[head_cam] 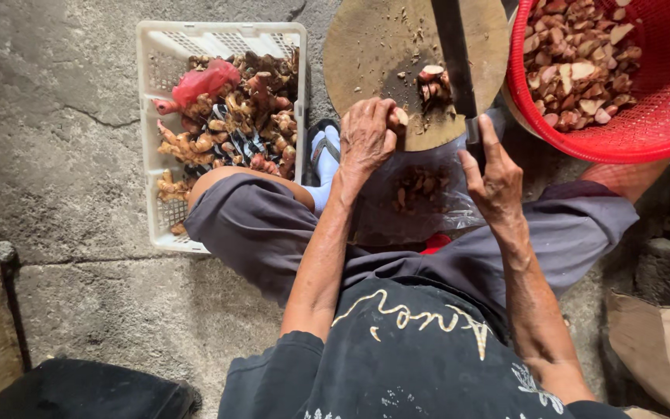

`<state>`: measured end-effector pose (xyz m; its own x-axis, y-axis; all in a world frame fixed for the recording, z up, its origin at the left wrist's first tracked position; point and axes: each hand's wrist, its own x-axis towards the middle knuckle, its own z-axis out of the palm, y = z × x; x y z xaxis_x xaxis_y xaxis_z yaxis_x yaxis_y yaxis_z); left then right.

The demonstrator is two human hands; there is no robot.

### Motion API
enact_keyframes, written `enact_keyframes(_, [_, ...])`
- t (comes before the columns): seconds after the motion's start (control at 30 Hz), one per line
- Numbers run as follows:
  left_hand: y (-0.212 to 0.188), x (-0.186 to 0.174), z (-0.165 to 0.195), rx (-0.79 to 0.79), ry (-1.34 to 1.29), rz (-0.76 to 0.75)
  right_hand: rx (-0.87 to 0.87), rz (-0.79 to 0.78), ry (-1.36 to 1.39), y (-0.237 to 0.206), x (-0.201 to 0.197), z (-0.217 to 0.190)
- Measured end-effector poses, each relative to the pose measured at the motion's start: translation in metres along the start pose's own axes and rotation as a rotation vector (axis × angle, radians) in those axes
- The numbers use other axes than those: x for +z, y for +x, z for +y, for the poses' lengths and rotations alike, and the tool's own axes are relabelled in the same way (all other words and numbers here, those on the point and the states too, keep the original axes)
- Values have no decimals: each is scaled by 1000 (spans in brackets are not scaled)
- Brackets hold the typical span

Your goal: The person sits cross-legged on the floor and uses a large knife to chop ginger roots on a round wooden board. They pick ginger from a white crate, slice it into small pieces, and transfer the pieces into a red basket.

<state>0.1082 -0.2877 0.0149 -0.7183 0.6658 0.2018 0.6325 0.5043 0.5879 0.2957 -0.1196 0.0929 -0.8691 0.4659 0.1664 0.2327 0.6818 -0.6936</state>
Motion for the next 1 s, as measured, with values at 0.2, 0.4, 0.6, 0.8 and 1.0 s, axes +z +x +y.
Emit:
enact_keyframes(0.2, [13,-2,-23,-156,136,82,29,16,-33,-1,-6,-1])
enact_keyframes(0.4, [62,17,8,157,227,158,105,44,-32,-21,-7,8])
enact_keyframes(0.6, [105,49,18,132,279,-199,188,39,-35,-45,-15,14])
enact_keyframes(0.8, [88,33,5,35,150,-26,201,21,-7,-57,-10,15])
enact_keyframes(1.0, [27,40,32,-153,209,-273,114,-2,8,-48,7,8])
